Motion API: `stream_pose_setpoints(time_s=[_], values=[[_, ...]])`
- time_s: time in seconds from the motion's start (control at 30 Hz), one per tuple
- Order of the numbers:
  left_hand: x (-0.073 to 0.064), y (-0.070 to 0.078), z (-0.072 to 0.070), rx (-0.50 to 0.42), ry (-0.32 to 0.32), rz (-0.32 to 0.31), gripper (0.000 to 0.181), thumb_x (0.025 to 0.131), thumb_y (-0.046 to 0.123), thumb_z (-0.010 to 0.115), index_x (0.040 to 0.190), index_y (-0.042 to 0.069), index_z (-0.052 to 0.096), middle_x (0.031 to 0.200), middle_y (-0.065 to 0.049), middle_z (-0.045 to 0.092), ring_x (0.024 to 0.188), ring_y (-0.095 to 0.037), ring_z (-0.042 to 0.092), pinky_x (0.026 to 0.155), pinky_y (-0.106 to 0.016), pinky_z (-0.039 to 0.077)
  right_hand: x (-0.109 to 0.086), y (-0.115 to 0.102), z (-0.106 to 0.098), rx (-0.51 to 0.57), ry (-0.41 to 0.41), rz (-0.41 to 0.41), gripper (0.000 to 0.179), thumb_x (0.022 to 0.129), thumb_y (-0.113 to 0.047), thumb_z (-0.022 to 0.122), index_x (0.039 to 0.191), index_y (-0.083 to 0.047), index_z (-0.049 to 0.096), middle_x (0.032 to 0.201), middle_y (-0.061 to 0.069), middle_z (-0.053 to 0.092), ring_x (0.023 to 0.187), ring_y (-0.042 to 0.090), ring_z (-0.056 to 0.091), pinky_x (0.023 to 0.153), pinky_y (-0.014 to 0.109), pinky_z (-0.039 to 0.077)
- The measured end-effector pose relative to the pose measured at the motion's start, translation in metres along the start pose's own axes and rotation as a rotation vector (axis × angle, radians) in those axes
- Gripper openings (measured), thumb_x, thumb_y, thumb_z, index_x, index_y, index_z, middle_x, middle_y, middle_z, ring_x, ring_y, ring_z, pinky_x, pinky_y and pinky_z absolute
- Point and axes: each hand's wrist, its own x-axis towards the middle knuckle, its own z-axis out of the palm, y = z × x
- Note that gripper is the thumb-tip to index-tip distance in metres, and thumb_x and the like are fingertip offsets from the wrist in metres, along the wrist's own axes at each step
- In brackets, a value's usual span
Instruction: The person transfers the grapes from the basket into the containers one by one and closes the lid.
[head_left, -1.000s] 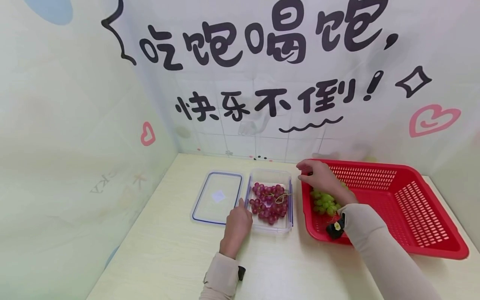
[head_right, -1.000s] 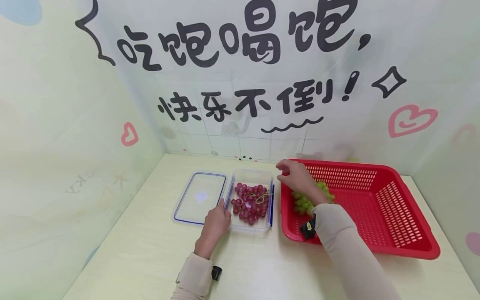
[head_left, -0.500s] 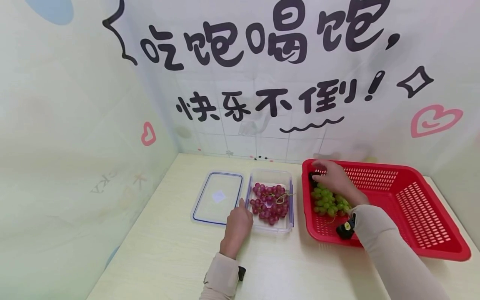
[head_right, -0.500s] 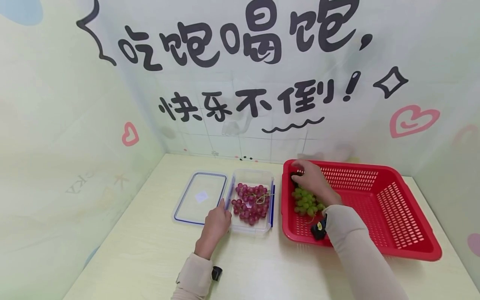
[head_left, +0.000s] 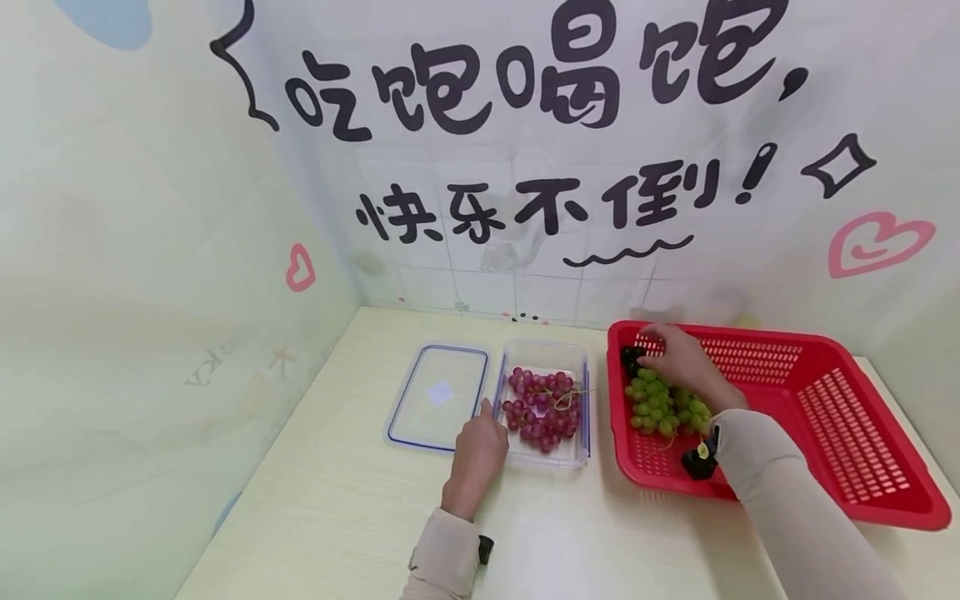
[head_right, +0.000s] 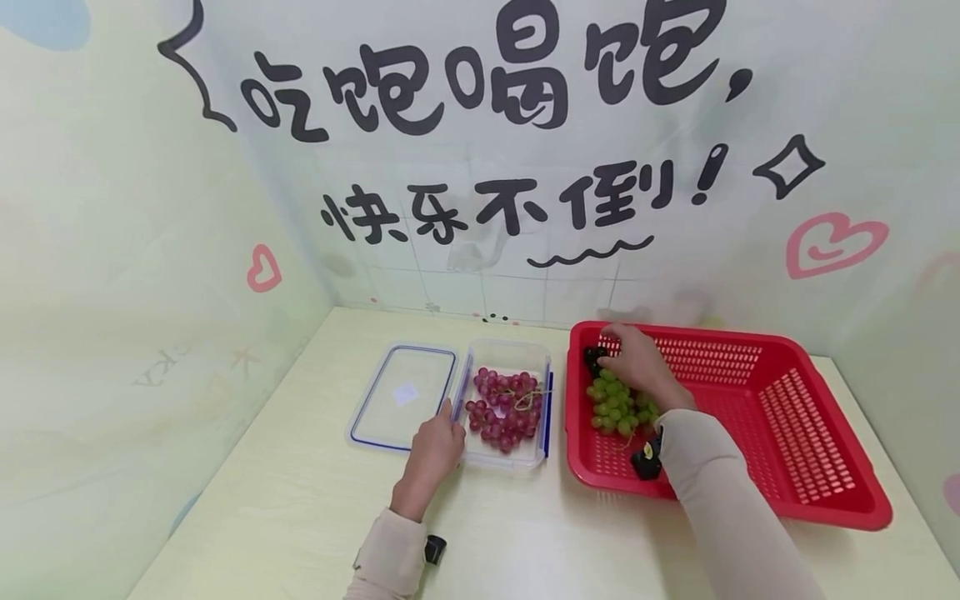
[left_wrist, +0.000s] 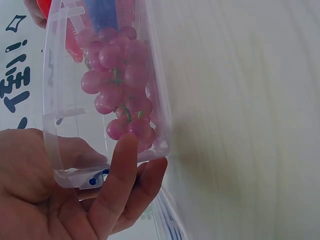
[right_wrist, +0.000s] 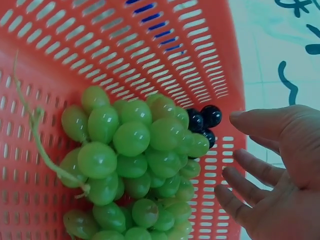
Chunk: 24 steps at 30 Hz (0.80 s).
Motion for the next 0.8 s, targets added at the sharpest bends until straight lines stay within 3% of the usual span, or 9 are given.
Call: stream_pose_setpoints(time_s=[0.13,0.6,0.8], values=[[0.000,0.000,0.001,-0.005,-0.007,-0.009,0.050,0.099,0.009,0.054,0.143,-0.012,0.043,0.108,-0.030,0.068,0.059,-0.025,0.054,0.052,-0.034,0.045,0.002,0.004,0.003,-0.040,-0.015,-0.020,0.053,0.093,-0.011,0.067,0.139,0.007,0.047,0.134,0.031,0.052,0.115,0.044,0.053,0.098,0.061,0.045],[0.000,-0.002,0.001,0.011,0.021,0.017,0.049,0.097,0.008,0.053,0.140,-0.014,0.045,0.101,-0.031,0.069,0.058,-0.025,0.054,0.052,-0.037,0.046,0.003,0.008,0.011,-0.040,-0.071,-0.003,0.065,0.091,-0.017,0.070,0.146,0.006,0.041,0.137,0.034,0.049,0.119,0.048,0.052,0.097,0.061,0.046],[-0.001,0.000,0.001,-0.003,0.007,-0.004,0.049,0.098,0.008,0.053,0.142,-0.013,0.044,0.098,-0.030,0.068,0.052,-0.023,0.047,0.047,-0.032,0.039,0.006,0.011,0.018,-0.055,-0.085,-0.011,0.068,0.088,-0.020,0.074,0.144,0.002,0.044,0.134,0.032,0.053,0.115,0.046,0.053,0.097,0.063,0.046]])
